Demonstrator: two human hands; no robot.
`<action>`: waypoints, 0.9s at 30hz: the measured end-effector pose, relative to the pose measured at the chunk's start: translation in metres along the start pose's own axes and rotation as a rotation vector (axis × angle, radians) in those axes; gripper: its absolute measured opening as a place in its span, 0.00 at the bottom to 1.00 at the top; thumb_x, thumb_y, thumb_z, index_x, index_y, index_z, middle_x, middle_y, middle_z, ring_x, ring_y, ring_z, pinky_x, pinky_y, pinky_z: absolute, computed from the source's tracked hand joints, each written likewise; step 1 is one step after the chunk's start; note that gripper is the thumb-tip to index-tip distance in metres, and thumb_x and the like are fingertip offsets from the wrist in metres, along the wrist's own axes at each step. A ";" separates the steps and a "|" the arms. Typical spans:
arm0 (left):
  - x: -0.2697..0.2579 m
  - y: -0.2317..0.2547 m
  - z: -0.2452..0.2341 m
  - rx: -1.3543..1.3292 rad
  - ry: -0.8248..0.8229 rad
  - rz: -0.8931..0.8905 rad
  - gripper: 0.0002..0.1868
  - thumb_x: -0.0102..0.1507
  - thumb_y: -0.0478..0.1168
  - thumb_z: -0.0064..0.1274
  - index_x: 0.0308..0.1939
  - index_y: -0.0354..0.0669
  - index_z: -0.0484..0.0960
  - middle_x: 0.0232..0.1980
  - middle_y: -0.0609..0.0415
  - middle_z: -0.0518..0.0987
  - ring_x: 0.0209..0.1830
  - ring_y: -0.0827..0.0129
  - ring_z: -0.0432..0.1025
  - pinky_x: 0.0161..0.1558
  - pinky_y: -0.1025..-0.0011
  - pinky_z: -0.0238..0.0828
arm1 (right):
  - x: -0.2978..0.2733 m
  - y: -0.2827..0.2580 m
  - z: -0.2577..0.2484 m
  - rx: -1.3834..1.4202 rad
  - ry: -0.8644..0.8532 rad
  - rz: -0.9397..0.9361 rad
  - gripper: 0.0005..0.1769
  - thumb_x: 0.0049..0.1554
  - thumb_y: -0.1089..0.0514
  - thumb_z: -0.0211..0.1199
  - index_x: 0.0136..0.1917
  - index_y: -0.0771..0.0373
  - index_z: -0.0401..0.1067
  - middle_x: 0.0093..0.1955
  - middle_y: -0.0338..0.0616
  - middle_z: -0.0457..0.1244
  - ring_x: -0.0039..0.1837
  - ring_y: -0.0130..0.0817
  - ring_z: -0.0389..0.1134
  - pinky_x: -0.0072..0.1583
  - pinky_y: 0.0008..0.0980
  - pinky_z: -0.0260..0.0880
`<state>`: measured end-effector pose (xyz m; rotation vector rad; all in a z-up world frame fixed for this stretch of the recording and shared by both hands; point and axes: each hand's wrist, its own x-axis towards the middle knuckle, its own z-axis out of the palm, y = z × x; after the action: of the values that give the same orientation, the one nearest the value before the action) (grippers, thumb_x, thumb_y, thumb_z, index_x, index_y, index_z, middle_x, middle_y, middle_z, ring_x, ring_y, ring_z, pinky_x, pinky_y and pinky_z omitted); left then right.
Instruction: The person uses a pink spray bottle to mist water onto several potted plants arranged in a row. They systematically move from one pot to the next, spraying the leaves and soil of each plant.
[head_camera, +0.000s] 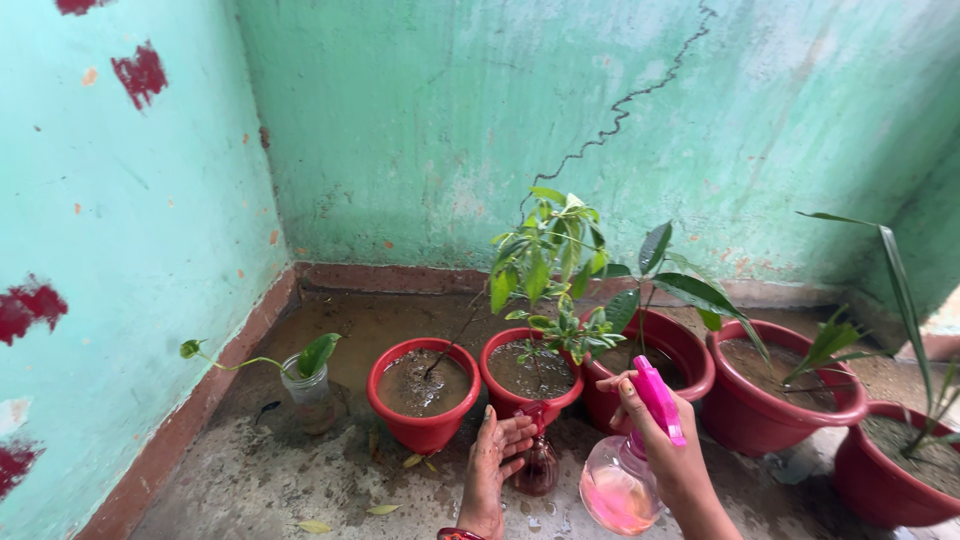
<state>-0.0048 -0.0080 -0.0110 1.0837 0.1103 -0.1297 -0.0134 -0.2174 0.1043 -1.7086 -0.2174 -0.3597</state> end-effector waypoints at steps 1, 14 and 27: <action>0.002 -0.005 -0.001 0.014 -0.007 0.004 0.45 0.60 0.75 0.31 0.57 0.46 0.84 0.56 0.57 0.85 0.55 0.73 0.74 0.59 0.68 0.63 | -0.001 0.001 -0.004 -0.002 -0.001 -0.010 0.18 0.62 0.50 0.59 0.51 0.66 0.81 0.31 0.38 0.61 0.37 0.25 0.62 0.42 0.27 0.61; 0.074 -0.114 -0.051 0.124 -0.140 -0.089 0.46 0.59 0.76 0.31 0.62 0.49 0.83 0.58 0.56 0.86 0.52 0.72 0.77 0.51 0.70 0.67 | -0.012 0.024 -0.091 -0.011 0.168 0.066 0.15 0.60 0.52 0.61 0.50 0.65 0.79 0.27 0.39 0.61 0.30 0.26 0.61 0.36 0.27 0.59; 0.063 -0.106 -0.053 0.223 -0.064 -0.088 0.41 0.62 0.71 0.36 0.62 0.46 0.82 0.58 0.55 0.87 0.52 0.71 0.78 0.54 0.67 0.68 | -0.013 0.034 -0.150 -0.019 0.204 0.049 0.16 0.61 0.52 0.62 0.44 0.68 0.78 0.28 0.41 0.65 0.26 0.23 0.59 0.32 0.27 0.59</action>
<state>0.0389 -0.0132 -0.1372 1.2960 0.0871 -0.2600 -0.0307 -0.3698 0.0889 -1.6798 -0.0231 -0.4981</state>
